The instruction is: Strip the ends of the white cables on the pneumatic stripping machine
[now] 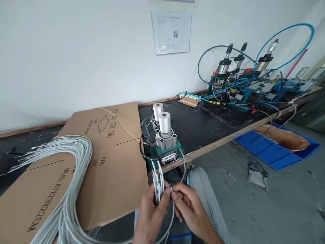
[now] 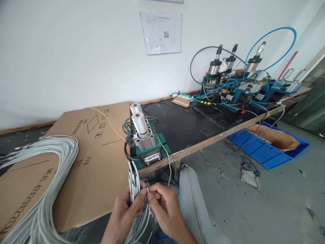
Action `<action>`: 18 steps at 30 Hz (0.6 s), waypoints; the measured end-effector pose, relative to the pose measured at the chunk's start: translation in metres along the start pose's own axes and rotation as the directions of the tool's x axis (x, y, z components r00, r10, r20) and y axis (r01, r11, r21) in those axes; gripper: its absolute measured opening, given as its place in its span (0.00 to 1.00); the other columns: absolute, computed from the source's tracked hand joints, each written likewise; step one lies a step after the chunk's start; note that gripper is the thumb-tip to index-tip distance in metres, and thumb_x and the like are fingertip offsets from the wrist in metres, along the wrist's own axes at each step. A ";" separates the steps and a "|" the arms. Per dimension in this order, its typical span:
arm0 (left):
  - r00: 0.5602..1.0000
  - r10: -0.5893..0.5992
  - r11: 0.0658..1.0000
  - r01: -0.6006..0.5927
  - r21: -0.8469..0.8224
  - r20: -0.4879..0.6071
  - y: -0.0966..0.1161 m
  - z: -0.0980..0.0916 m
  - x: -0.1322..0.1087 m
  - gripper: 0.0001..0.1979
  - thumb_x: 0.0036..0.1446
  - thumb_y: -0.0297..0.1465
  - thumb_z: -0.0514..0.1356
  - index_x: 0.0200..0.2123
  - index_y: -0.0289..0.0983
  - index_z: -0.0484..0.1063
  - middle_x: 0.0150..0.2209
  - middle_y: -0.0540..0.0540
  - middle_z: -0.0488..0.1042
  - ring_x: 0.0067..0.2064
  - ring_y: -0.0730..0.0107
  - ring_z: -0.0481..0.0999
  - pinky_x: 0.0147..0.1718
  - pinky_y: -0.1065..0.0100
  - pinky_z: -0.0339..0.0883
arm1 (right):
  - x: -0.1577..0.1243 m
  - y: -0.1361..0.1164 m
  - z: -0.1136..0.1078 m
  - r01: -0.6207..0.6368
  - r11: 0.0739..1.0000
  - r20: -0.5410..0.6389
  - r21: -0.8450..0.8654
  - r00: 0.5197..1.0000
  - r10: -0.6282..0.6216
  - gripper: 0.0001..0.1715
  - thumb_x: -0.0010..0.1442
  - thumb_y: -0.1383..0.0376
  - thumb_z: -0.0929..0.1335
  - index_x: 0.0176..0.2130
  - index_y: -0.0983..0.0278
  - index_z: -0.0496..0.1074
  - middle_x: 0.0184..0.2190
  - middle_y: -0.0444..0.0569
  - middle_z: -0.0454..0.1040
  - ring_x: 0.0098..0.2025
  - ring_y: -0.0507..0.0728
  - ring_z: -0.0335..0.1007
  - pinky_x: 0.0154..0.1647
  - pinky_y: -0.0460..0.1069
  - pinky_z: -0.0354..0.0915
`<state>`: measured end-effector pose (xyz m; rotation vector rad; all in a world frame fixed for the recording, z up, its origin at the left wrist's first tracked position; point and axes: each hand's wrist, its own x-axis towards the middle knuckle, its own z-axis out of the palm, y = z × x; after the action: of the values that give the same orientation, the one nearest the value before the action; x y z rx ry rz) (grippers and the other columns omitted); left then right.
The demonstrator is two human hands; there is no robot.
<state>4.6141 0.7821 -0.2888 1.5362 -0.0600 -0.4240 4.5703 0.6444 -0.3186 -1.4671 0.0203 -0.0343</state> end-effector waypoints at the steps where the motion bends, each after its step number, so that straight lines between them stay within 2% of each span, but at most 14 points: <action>1: 1.000 -0.005 1.000 0.005 0.004 0.018 0.002 0.001 0.001 0.27 0.53 0.54 0.67 0.36 0.34 0.74 0.20 0.56 0.59 0.22 0.76 0.55 0.20 0.74 0.52 | -0.001 0.000 -0.001 0.019 0.999 0.003 -0.033 1.000 -0.019 0.22 0.71 0.49 0.64 0.34 0.63 0.69 0.19 0.37 0.62 0.17 0.47 0.56 0.18 0.41 0.54; 7: 0.995 0.099 0.983 -0.102 0.151 0.026 0.010 0.003 0.002 0.16 0.58 0.43 0.63 0.29 0.35 0.74 0.21 0.53 0.62 0.22 0.75 0.55 0.20 0.72 0.52 | -0.001 -0.003 -0.005 0.107 0.979 -0.009 -0.172 0.994 -0.111 0.20 0.72 0.53 0.65 0.31 0.63 0.69 0.23 0.40 0.64 0.22 0.48 0.61 0.22 0.43 0.56; 11: 0.987 0.161 0.933 -0.158 0.325 0.019 0.015 0.003 0.002 0.13 0.55 0.38 0.60 0.26 0.35 0.74 0.22 0.50 0.66 0.24 0.71 0.61 0.24 0.70 0.57 | 0.000 -0.009 -0.011 0.184 0.941 0.005 -0.286 0.982 -0.190 0.20 0.72 0.58 0.64 0.29 0.63 0.68 0.24 0.41 0.66 0.26 0.50 0.63 0.26 0.44 0.57; 15: 0.975 0.176 0.867 -0.218 0.449 0.134 0.022 0.004 0.003 0.08 0.53 0.31 0.58 0.24 0.36 0.72 0.22 0.51 0.67 0.25 0.70 0.63 0.26 0.70 0.58 | -0.002 -0.020 -0.023 0.285 0.839 0.108 -0.464 0.958 -0.266 0.20 0.72 0.63 0.63 0.26 0.61 0.64 0.24 0.41 0.63 0.26 0.50 0.61 0.27 0.46 0.56; 18: 0.939 0.256 0.768 -0.343 0.542 0.231 0.026 0.009 0.006 0.07 0.49 0.24 0.57 0.21 0.38 0.65 0.20 0.54 0.62 0.24 0.73 0.59 0.25 0.70 0.52 | -0.006 -0.026 -0.034 0.363 0.726 0.217 -0.584 0.932 -0.292 0.18 0.72 0.66 0.62 0.29 0.61 0.66 0.26 0.43 0.67 0.27 0.52 0.64 0.28 0.46 0.60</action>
<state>4.6233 0.7707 -0.2643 2.0495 -0.5937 -0.2650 4.5628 0.6083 -0.2961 -2.1207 -0.3561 -0.2596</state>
